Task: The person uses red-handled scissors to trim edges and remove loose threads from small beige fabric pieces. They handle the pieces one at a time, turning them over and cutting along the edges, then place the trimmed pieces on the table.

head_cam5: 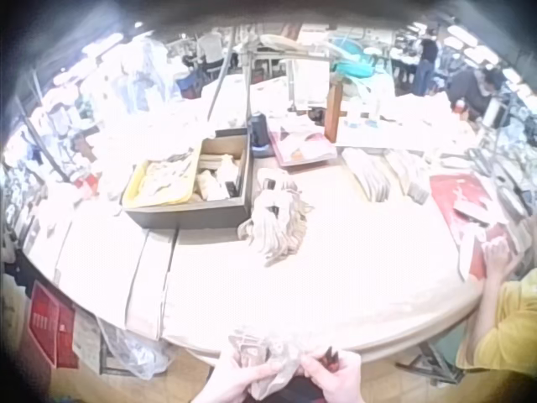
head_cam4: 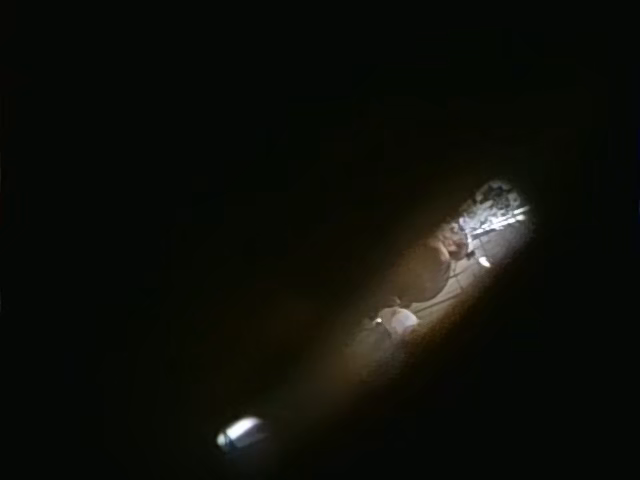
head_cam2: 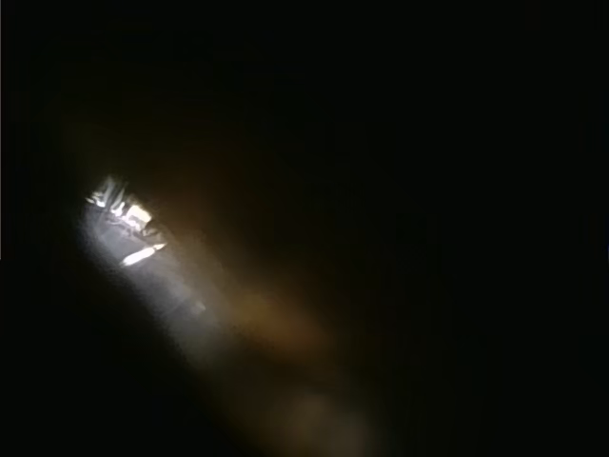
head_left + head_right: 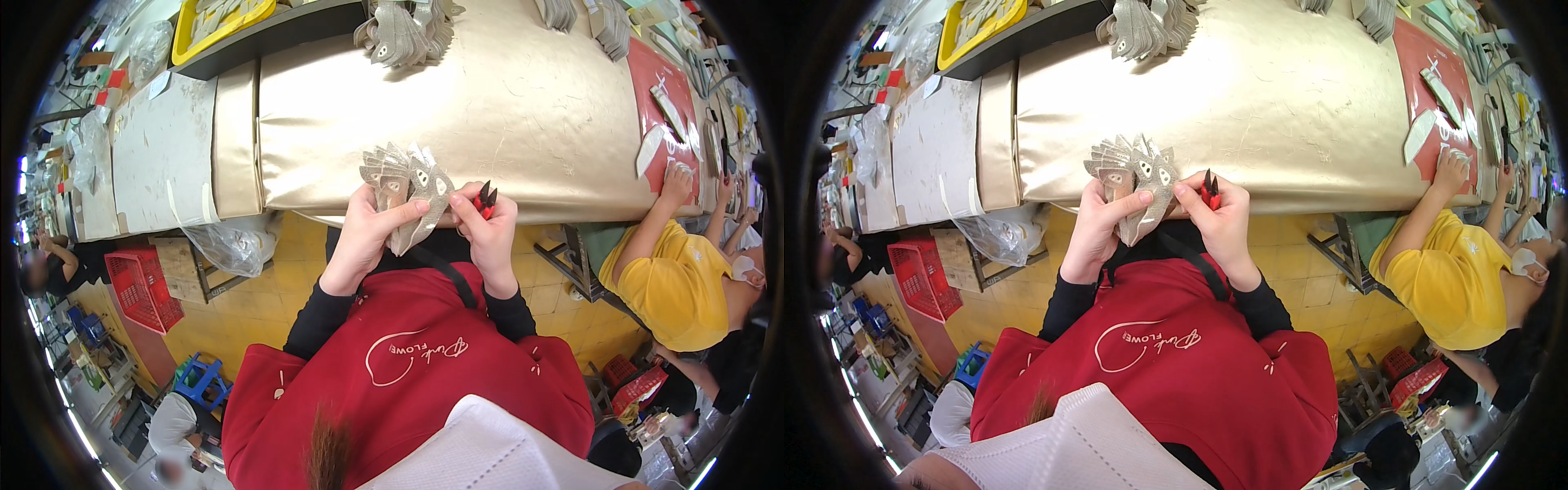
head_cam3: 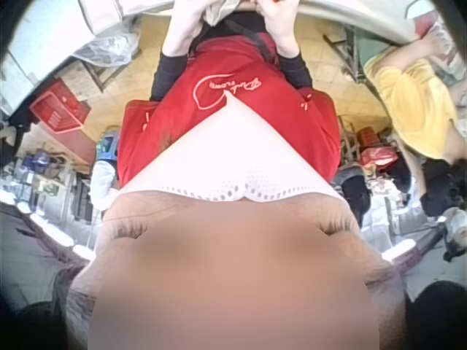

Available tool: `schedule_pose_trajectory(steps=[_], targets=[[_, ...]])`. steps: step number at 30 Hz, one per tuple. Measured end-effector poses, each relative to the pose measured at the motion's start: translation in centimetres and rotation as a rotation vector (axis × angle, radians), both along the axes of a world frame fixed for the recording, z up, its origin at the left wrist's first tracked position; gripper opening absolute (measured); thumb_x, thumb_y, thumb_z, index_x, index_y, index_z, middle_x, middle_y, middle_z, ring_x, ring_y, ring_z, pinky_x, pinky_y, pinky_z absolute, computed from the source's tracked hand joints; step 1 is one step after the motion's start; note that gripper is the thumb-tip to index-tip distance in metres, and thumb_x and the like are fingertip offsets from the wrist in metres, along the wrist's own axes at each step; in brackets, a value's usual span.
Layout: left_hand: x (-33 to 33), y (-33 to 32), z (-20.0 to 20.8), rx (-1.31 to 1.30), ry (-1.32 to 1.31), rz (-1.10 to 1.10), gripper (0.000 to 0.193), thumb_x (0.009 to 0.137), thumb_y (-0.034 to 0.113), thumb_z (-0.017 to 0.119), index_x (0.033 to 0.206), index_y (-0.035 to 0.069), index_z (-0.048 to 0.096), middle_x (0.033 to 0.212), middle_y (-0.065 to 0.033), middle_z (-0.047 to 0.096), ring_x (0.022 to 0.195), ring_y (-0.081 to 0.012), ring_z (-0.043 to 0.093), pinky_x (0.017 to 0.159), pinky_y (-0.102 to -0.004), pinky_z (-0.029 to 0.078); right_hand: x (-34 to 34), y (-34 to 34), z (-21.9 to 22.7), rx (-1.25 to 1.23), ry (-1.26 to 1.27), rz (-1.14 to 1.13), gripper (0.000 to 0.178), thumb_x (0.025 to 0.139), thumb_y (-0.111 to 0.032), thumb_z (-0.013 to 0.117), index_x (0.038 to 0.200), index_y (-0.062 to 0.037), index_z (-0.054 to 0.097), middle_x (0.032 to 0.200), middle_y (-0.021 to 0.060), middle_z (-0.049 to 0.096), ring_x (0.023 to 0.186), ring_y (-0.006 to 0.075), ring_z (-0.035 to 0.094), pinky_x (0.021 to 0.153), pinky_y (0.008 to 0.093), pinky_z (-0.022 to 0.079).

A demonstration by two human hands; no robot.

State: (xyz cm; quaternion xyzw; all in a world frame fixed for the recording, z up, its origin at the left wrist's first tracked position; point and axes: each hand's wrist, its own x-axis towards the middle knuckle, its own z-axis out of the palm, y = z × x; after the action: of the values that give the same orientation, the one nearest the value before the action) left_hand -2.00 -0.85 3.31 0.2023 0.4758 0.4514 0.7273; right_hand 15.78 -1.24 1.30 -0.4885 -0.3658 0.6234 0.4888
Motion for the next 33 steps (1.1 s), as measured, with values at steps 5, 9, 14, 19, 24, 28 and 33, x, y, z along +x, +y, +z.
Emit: schedule_pose_trajectory(steps=[5,9,14,19,24,28,33], targets=[[-0.1,-0.1,0.2,0.017,0.107,0.007,0.044,0.083,0.003,0.078,0.121,-0.003,0.058,0.109,-0.0098,0.069,0.097,-0.0143,0.067,0.085,-0.0288,0.055,0.7,0.6,1.0,0.107,-0.224,0.052,0.029,0.093,-0.007,0.068,0.12,0.0021,0.065,0.093,0.003,0.063,0.071,0.0058,0.057,0.063,0.021,0.046],[-0.4,0.0,-0.2,0.039,0.144,-0.029,0.044,0.082,0.004,0.078,0.121,-0.003,0.059,0.109,-0.009,0.069,0.095,-0.0135,0.067,0.085,-0.0289,0.055,2.0,1.8,0.9,0.471,-0.633,0.12,0.045,0.092,-0.008,0.066,0.136,-0.0002,0.057,0.105,0.0095,0.06,0.082,0.0168,0.062,0.071,0.0289,0.052],[-0.4,-0.1,-0.6,0.031,0.154,-0.065,0.042,0.081,0.005,0.078,0.118,-0.003,0.06,0.107,-0.009,0.069,0.093,-0.013,0.067,0.083,-0.0288,0.055,2.6,1.9,0.4,0.577,-0.727,0.232,0.044,0.088,-0.005,0.067,0.132,-0.0036,0.062,0.098,0.0136,0.061,0.081,0.027,0.062,0.072,0.0351,0.051],[-0.4,-0.2,-0.5,0.046,0.196,-0.094,0.04,0.081,0.006,0.079,0.116,-0.003,0.062,0.105,-0.0087,0.07,0.092,-0.0125,0.067,0.082,-0.0284,0.055,2.1,2.4,-0.5,0.808,-0.806,0.16,0.041,0.077,-0.002,0.072,0.118,-0.0084,0.073,0.081,0.0081,0.065,0.071,0.0246,0.063,0.062,0.0346,0.051],[-0.4,-0.1,-0.2,0.041,0.201,-0.112,0.04,0.081,0.007,0.079,0.116,-0.002,0.061,0.104,-0.0084,0.07,0.091,-0.0121,0.066,0.082,-0.0278,0.054,1.8,2.4,-1.0,0.886,-0.848,0.127,0.041,0.073,-0.001,0.073,0.112,-0.0137,0.077,0.078,0.0054,0.065,0.064,0.0216,0.063,0.055,0.0323,0.05],[-0.5,-0.2,-0.1,0.037,0.208,-0.116,0.04,0.081,0.007,0.079,0.116,-0.002,0.061,0.104,-0.0083,0.069,0.09,-0.0121,0.066,0.081,-0.0277,0.055,2.0,2.1,-1.0,0.892,-0.891,0.132,0.043,0.071,0.0,0.072,0.11,-0.0159,0.077,0.078,0.0044,0.065,0.063,0.0207,0.063,0.054,0.0317,0.05],[-0.7,-0.2,-0.2,0.025,0.163,-0.122,0.04,0.082,0.006,0.079,0.116,-0.003,0.061,0.104,-0.0082,0.069,0.09,-0.0121,0.067,0.079,-0.0276,0.055,1.8,2.1,-1.2,0.931,-0.857,0.086,0.038,0.07,0.0,0.072,0.105,-0.0136,0.078,0.076,0.0042,0.065,0.063,0.0202,0.063,0.053,0.031,0.049]])
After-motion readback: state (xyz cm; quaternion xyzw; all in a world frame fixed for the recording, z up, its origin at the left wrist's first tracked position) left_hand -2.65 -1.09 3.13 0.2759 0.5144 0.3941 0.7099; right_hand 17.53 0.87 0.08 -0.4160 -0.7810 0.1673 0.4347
